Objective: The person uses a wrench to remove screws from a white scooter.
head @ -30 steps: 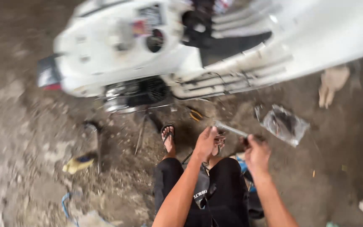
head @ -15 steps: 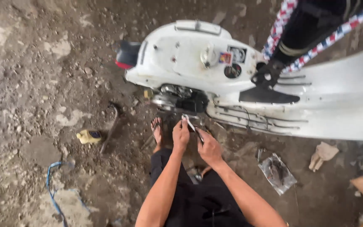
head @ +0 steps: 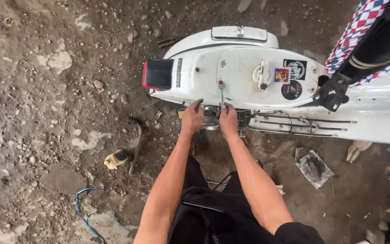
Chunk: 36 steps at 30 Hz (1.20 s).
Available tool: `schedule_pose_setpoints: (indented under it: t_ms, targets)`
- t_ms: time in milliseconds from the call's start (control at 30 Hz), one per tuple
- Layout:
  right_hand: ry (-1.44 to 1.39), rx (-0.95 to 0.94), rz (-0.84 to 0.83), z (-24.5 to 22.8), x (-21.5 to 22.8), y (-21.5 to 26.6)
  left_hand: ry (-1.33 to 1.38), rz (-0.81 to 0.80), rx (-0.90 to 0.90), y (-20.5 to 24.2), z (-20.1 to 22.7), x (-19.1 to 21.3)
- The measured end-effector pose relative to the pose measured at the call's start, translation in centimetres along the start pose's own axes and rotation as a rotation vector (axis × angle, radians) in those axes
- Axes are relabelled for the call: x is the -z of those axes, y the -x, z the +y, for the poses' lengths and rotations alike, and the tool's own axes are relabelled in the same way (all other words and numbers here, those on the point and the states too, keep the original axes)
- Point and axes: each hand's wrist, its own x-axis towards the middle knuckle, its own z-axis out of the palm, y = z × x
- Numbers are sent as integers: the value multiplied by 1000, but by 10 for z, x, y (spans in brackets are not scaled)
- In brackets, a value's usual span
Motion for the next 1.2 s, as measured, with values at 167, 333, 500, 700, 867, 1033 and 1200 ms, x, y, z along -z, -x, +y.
schedule_pose_setpoints:
  t_ms: [167,333,500,700,867,1033,1200]
  targets:
    - [-136,-66,15,-30,-31,22,-87,-79,-1,-32,-4,0]
    - [-250,-78,-29,-68,-49,31,-233,-139,-56,-52,35,9]
    - [-137,-19,1,-63,-46,33,-405,-181,-124,-75,46,-6]
    - [-100,59,-99,-70,-37,32,-440,-184,-103,-72,74,-17]
    - [-30,72,-150,-37,-45,13,-466,-155,-94,-54,80,-24]
    - [58,89,-222,3,-47,-4,-543,-51,-133,-65,50,-53]
    - [171,141,-307,37,-54,-20,-571,13,-158,-62,53,-56]
